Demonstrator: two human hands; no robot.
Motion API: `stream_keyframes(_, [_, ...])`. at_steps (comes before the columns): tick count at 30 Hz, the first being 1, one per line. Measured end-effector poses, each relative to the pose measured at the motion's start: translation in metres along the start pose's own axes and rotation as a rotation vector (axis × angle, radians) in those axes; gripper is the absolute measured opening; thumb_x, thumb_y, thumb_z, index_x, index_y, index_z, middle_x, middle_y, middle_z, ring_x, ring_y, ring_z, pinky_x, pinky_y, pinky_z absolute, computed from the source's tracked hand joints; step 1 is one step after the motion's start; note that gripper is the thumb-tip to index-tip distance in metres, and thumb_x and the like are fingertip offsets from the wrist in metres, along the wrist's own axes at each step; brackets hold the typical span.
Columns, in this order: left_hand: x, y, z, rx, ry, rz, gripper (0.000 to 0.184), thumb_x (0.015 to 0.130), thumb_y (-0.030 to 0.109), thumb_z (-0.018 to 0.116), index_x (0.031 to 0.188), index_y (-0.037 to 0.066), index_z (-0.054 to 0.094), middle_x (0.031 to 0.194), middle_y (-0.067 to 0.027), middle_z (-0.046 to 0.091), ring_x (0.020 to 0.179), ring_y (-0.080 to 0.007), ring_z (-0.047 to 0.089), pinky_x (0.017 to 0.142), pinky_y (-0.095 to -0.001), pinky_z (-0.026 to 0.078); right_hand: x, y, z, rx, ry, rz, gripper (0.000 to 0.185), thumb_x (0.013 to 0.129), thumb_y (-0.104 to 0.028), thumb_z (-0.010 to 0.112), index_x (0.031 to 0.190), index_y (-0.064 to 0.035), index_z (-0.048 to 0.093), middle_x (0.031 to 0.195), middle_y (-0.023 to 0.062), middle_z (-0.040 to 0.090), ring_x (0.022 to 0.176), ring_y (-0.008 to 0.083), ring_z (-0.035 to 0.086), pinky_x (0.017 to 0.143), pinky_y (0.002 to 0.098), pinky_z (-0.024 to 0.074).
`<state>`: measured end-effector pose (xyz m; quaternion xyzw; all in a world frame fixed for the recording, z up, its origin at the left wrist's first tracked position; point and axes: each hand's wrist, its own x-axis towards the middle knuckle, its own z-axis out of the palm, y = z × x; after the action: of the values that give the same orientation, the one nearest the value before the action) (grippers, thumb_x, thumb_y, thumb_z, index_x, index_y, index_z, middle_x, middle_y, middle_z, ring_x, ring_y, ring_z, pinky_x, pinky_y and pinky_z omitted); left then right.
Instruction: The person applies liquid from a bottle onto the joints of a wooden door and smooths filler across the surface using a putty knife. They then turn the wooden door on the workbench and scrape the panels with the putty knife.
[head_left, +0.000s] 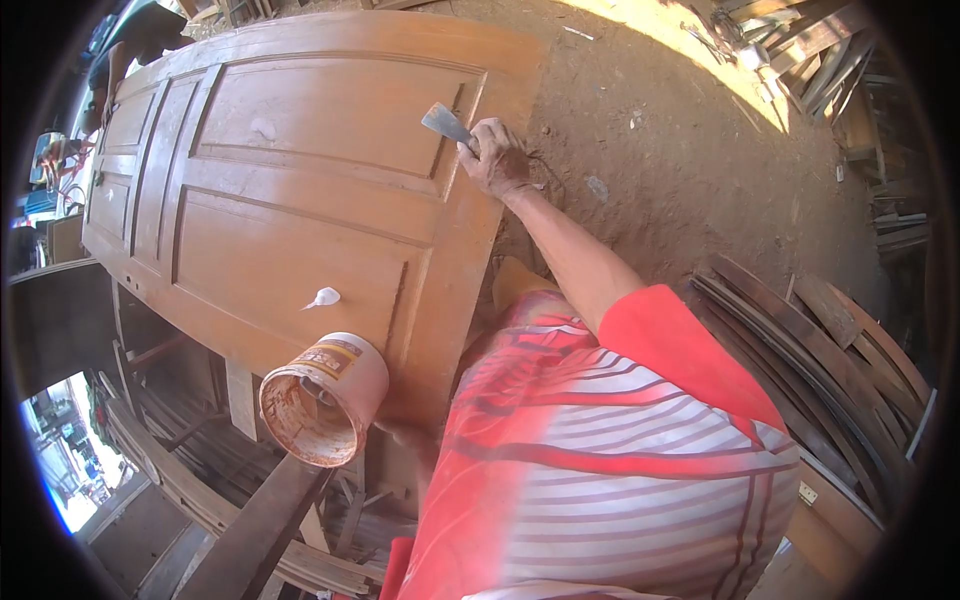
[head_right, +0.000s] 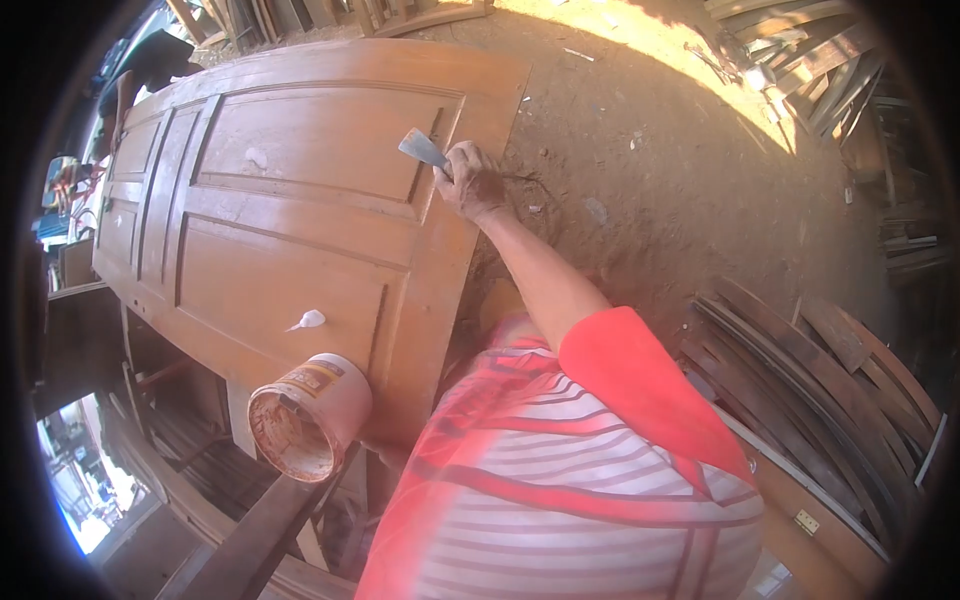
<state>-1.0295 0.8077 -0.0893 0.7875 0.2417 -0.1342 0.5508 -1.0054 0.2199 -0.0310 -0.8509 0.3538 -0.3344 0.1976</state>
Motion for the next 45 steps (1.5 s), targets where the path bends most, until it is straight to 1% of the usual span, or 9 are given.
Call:
stream_keyframes(15, [-0.027,0.021,0.007,0.261,0.161,0.007,0.054,0.1,0.041,0.056,0.13,-0.004,0.058,0.127,-0.0241,0.059,0.122,-0.0369,0.054,0.103,-0.0473,0.043,0.011,-0.001,-0.002,0.131,-0.014,-0.007,0.025,0.085,-0.022,0.074,0.097,-0.0061,0.059,0.103,0.0115,0.061,0.093,0.035,0.064,0.082,0.0479,0.0524])
stream_keyframes(19, [-0.065,0.043,0.039,0.638,0.414,0.088,0.053,0.099,0.038,0.059,0.13,-0.004,0.057,0.128,-0.0243,0.058,0.123,-0.038,0.053,0.104,-0.0481,0.042,0.019,0.007,-0.014,0.32,-0.16,0.023,0.023,0.088,-0.021,0.072,0.099,-0.0053,0.06,0.097,0.0132,0.061,0.091,0.035,0.063,0.08,0.0467,0.0516])
stream_keyframes(21, [-0.093,0.059,0.067,0.866,0.576,0.132,0.052,0.099,0.037,0.061,0.13,-0.004,0.056,0.128,-0.0244,0.057,0.124,-0.0386,0.053,0.104,-0.0485,0.042,0.03,0.026,-0.027,0.547,-0.408,0.028,0.026,0.09,-0.024,0.071,0.101,-0.0022,0.06,0.094,0.016,0.06,0.088,0.0366,0.063,0.078,0.0468,0.0509])
stream_keyframes(23, [-0.133,0.078,0.113,1.025,0.618,0.127,0.051,0.098,0.036,0.063,0.13,-0.004,0.056,0.128,-0.0245,0.057,0.124,-0.0392,0.053,0.104,-0.0489,0.042,0.062,0.054,-0.062,0.779,-0.779,0.047,0.029,0.092,-0.026,0.07,0.1,0.0004,0.061,0.094,0.0191,0.061,0.088,0.0384,0.064,0.078,0.0468,0.0509])
stream_keyframes(27, [-0.206,0.129,0.235,1.167,0.434,0.253,0.051,0.097,0.033,0.066,0.13,-0.004,0.055,0.129,-0.0247,0.055,0.125,-0.0404,0.052,0.105,-0.0497,0.041,0.118,0.155,-0.112,0.769,-1.041,0.031,0.031,0.091,-0.027,0.072,0.099,0.0009,0.063,0.097,0.0216,0.065,0.092,0.0381,0.066,0.08,0.045,0.0515])
stream_keyframes(30, [-0.213,0.18,0.356,1.034,0.094,0.58,0.05,0.085,0.017,0.074,0.127,0.0,0.052,0.126,-0.0231,0.051,0.124,-0.0404,0.048,0.107,-0.0521,0.038,0.163,0.235,-0.156,0.63,-1.022,0.297,0.032,0.09,-0.027,0.072,0.098,0.002,0.062,0.094,0.022,0.066,0.09,0.0408,0.066,0.08,0.0471,0.0519])
stream_keyframes(34, [-0.211,0.287,0.527,0.857,-0.104,0.776,0.054,0.089,0.018,0.072,0.136,0.002,0.051,0.135,-0.0232,0.051,0.131,-0.0414,0.045,0.112,-0.053,0.035,0.18,0.356,-0.175,0.269,-0.935,0.419,0.032,0.089,-0.027,0.072,0.093,0.0031,0.061,0.096,0.0235,0.065,0.094,0.042,0.065,0.082,0.0493,0.0508])
stream_keyframes(39, [-0.144,0.298,0.639,0.897,0.018,0.837,0.07,0.093,0.028,0.068,0.152,0.004,0.041,0.156,-0.0226,0.039,0.147,-0.0401,0.033,0.116,-0.0548,0.028,0.195,0.418,-0.211,0.097,-1.085,0.483,0.031,0.09,-0.024,0.069,0.099,0.0041,0.062,0.108,0.0288,0.065,0.103,0.0465,0.063,0.087,0.0533,0.0499])
stream_keyframes(45, [-0.143,0.295,0.666,0.999,0.181,0.7,0.074,0.092,0.038,0.062,0.154,0.004,0.039,0.163,-0.0161,0.033,0.153,-0.038,0.024,0.118,-0.058,0.017,0.19,0.451,-0.218,-0.01,-0.911,0.606,0.033,0.089,-0.027,0.071,0.089,0.0044,0.062,0.084,0.0228,0.067,0.08,0.0383,0.066,0.074,0.0476,0.0505])
